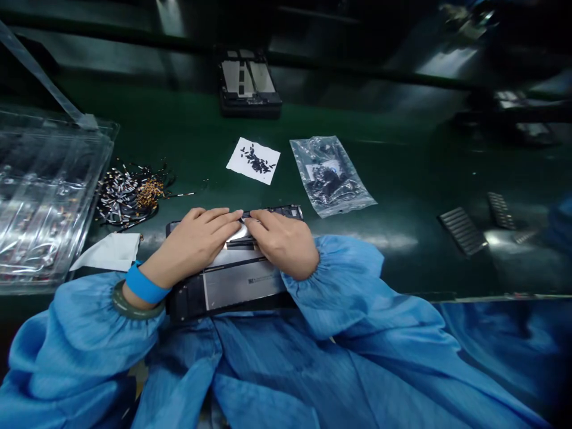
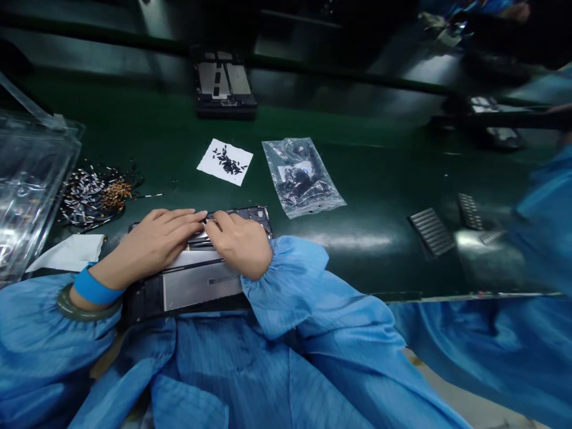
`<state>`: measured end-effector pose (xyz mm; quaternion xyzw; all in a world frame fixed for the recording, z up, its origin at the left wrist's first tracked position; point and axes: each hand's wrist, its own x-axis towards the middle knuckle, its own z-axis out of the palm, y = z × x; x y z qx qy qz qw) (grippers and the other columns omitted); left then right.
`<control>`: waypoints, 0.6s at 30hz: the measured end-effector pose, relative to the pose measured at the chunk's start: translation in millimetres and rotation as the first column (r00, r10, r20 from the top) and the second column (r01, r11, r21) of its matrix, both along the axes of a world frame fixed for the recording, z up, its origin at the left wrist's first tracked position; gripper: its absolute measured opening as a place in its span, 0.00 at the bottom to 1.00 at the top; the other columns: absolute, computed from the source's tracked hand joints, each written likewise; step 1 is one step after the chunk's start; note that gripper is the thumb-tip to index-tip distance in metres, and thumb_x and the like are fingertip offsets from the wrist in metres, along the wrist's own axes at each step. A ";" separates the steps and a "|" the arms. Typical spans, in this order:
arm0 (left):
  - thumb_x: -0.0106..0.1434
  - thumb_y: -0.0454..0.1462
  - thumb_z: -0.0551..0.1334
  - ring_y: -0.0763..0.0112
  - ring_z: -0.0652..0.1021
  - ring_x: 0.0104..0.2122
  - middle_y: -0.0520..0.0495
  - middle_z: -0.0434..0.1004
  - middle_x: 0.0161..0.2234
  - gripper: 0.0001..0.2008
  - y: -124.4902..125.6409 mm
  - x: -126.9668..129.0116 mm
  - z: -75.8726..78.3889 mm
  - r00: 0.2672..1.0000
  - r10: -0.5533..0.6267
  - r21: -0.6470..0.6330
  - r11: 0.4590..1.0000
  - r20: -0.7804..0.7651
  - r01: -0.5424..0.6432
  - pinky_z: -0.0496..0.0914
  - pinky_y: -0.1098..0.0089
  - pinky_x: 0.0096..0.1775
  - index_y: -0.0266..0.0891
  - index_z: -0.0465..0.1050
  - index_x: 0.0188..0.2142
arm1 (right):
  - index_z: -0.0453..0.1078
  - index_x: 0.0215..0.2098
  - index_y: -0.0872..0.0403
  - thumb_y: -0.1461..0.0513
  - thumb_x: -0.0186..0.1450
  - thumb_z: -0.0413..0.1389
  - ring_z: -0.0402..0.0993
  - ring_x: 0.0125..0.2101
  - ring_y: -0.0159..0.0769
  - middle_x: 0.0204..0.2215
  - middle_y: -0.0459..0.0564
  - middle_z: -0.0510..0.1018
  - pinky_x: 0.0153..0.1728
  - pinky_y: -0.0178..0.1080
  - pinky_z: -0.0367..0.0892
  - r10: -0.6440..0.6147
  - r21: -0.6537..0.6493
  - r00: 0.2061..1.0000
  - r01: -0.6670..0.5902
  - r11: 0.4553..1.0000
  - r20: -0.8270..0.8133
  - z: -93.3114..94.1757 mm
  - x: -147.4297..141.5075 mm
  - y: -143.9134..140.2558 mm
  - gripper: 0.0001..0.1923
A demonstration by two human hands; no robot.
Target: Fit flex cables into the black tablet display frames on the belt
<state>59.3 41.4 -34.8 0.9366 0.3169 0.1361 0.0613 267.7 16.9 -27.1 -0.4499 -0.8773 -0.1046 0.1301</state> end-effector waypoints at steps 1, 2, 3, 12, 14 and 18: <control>0.69 0.33 0.51 0.57 0.71 0.58 0.42 0.72 0.57 0.18 0.1 0.1 0.3 1.000 0.002 0.002 1.000 -0.003 -0.002 0.67 0.56 0.50 0.41 0.70 0.55 | 0.75 0.39 0.56 0.69 0.70 0.45 0.71 0.29 0.33 0.37 0.53 0.80 0.26 0.38 0.57 0.005 0.020 1.000 -0.005 1.000 -0.001 -0.6 -0.1 -0.1 0.16; 0.68 0.33 0.51 0.57 0.72 0.57 0.42 0.73 0.57 0.18 0.3 0.2 0.6 1.000 0.002 0.005 1.000 -0.005 -0.002 0.67 0.56 0.50 0.41 0.71 0.54 | 0.75 0.39 0.56 0.69 0.70 0.45 0.71 0.29 0.33 0.37 0.53 0.80 0.25 0.38 0.57 0.008 0.040 1.000 -0.008 0.999 0.000 -1.1 -0.2 -0.2 0.16; 0.68 0.33 0.51 0.56 0.72 0.57 0.41 0.73 0.57 0.18 0.6 0.2 1.0 1.000 -0.003 0.010 1.000 -0.005 0.003 0.67 0.56 0.50 0.40 0.71 0.54 | 0.75 0.39 0.56 0.69 0.70 0.45 0.71 0.28 0.34 0.37 0.53 0.80 0.25 0.38 0.56 0.011 0.059 1.000 -0.011 0.998 0.002 -1.3 -0.5 -0.1 0.16; 0.68 0.33 0.50 0.57 0.73 0.56 0.42 0.74 0.55 0.15 2.8 -1.0 1.8 0.999 -0.028 0.018 0.999 0.031 0.027 0.70 0.56 0.51 0.38 0.74 0.48 | 0.75 0.38 0.56 0.69 0.70 0.46 0.71 0.28 0.33 0.38 0.52 0.81 0.25 0.38 0.57 0.008 0.103 1.000 -0.011 0.995 0.026 -0.3 2.0 -0.4 0.15; 0.69 0.34 0.50 0.57 0.74 0.56 0.42 0.75 0.55 0.15 3.1 -1.2 1.2 0.997 -0.034 0.041 0.999 0.066 0.031 0.70 0.57 0.51 0.37 0.73 0.47 | 0.75 0.38 0.56 0.69 0.70 0.46 0.72 0.29 0.33 0.38 0.52 0.81 0.26 0.38 0.57 -0.004 0.084 1.000 0.002 0.996 0.027 -0.3 2.5 -0.4 0.15; 0.69 0.33 0.50 0.57 0.74 0.55 0.41 0.74 0.55 0.14 2.6 -0.6 2.6 0.998 -0.053 0.090 0.995 0.030 0.050 0.71 0.57 0.50 0.34 0.72 0.47 | 0.75 0.39 0.56 0.69 0.70 0.46 0.73 0.29 0.34 0.39 0.52 0.81 0.25 0.38 0.58 -0.004 0.057 0.999 0.002 0.998 0.037 0.0 0.8 0.6 0.15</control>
